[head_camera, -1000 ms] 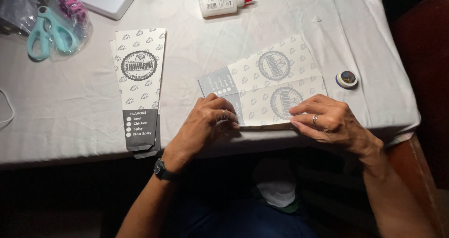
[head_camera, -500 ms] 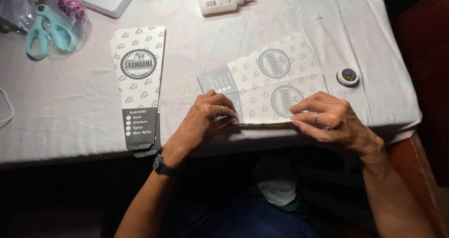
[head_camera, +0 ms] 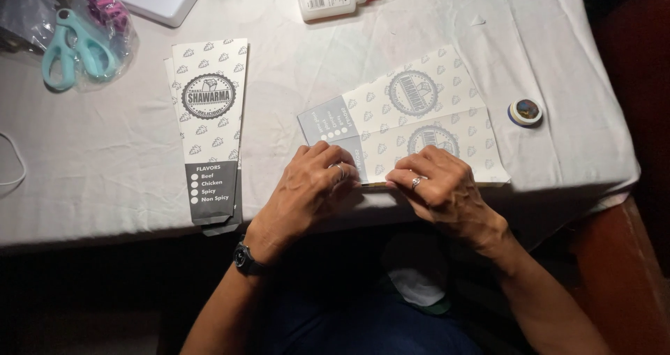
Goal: The person folds flat printed paper packages into a rectangular shape and secures the edges with small pieces of tape. The person repeats this process for multiple packages, stacking the finished ones on the table.
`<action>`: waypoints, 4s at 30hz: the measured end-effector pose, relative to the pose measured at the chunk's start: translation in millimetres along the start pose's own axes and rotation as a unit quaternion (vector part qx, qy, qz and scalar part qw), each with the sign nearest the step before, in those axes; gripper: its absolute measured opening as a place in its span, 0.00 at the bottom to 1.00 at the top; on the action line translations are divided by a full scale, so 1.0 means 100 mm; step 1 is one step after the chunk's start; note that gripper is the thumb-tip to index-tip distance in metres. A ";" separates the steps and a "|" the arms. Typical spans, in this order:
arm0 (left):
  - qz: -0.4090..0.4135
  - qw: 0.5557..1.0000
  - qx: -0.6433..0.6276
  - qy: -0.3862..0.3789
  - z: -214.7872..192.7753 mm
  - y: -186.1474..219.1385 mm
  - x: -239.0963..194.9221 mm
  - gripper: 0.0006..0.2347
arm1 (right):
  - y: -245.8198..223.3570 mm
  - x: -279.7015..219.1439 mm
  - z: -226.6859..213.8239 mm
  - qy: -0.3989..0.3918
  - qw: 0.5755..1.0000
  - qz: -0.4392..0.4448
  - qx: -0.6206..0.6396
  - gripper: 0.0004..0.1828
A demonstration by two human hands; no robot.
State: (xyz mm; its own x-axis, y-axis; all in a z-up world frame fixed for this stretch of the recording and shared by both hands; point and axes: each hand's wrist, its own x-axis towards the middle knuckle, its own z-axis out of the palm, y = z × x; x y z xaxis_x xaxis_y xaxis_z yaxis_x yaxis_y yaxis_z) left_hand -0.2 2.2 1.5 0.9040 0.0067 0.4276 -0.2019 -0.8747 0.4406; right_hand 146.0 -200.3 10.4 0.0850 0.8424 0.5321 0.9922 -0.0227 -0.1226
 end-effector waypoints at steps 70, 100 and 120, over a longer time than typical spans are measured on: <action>-0.269 0.936 -0.160 0.159 -0.04 -0.10 -0.17 0.08 | 0.03 0.46 0.07 -0.108 0.900 0.313 0.282 0.05; -0.006 0.960 0.270 0.069 0.34 0.44 -0.28 0.17 | 0.28 0.13 -0.16 -0.115 0.900 0.340 0.248 0.07; -0.026 0.940 0.341 -0.015 0.39 0.52 -0.26 0.32 | 0.43 -0.24 -0.27 -0.040 0.946 0.242 0.212 0.06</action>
State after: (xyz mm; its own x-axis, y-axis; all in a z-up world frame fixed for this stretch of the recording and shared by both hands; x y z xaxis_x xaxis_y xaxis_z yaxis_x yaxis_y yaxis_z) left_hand -20.1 -62.3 -17.3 0.9185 0.0532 0.3918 0.1218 -0.9808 -0.1525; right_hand 189.4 -236.2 15.3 0.4950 0.8276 0.2645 0.7122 -0.2121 -0.6692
